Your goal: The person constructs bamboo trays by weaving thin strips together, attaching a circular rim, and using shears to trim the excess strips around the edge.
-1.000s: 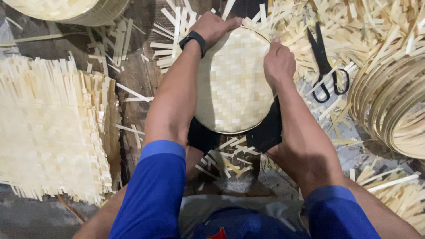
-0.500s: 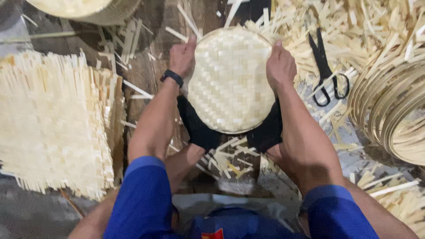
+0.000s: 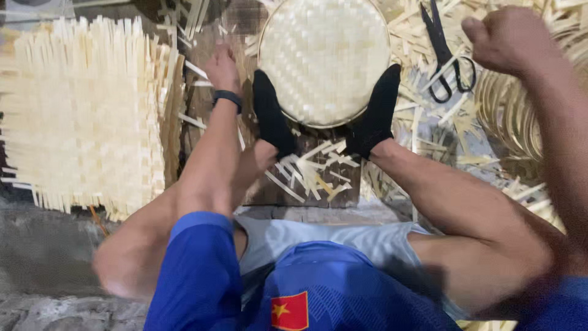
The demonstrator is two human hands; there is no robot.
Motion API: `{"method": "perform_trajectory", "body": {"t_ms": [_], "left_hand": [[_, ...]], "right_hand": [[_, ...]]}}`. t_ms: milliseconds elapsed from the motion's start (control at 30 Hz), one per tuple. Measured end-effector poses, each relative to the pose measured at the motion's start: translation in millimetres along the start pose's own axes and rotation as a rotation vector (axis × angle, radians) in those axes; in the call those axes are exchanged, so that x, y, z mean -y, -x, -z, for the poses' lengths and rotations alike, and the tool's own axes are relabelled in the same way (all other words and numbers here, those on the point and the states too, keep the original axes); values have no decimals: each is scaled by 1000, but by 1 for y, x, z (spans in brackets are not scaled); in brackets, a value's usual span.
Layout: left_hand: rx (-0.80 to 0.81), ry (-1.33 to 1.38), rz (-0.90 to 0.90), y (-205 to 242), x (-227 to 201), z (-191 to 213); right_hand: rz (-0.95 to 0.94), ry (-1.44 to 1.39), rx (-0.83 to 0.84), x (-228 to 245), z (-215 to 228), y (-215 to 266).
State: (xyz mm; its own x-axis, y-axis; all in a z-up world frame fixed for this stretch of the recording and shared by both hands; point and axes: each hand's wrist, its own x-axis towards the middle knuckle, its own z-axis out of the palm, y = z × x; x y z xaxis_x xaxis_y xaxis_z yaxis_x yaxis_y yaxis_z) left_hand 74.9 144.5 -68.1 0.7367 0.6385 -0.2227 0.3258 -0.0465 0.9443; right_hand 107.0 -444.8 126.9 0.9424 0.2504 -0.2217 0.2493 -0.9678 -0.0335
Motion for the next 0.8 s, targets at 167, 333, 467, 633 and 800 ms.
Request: {"method": "perform_trajectory", "body": {"t_ms": [167,333,467,633,800], "left_hand": [[55,-330,-299,38,-30,29],[251,-426,-66,39,8,-21],[135,-294,-53,40,37,-74],[14,604,293,77,-46,-67],[14,584,-95,88,-125,-34]], "right_hand": [[-145,-187,234,39,62,62],[-198,-672,158,85,-66,3],[-461,-1114,226,124,-151,-36],[-214,-929,-508,127,-155,-30],[-300,-1504,-514,116,-72,0]]}}
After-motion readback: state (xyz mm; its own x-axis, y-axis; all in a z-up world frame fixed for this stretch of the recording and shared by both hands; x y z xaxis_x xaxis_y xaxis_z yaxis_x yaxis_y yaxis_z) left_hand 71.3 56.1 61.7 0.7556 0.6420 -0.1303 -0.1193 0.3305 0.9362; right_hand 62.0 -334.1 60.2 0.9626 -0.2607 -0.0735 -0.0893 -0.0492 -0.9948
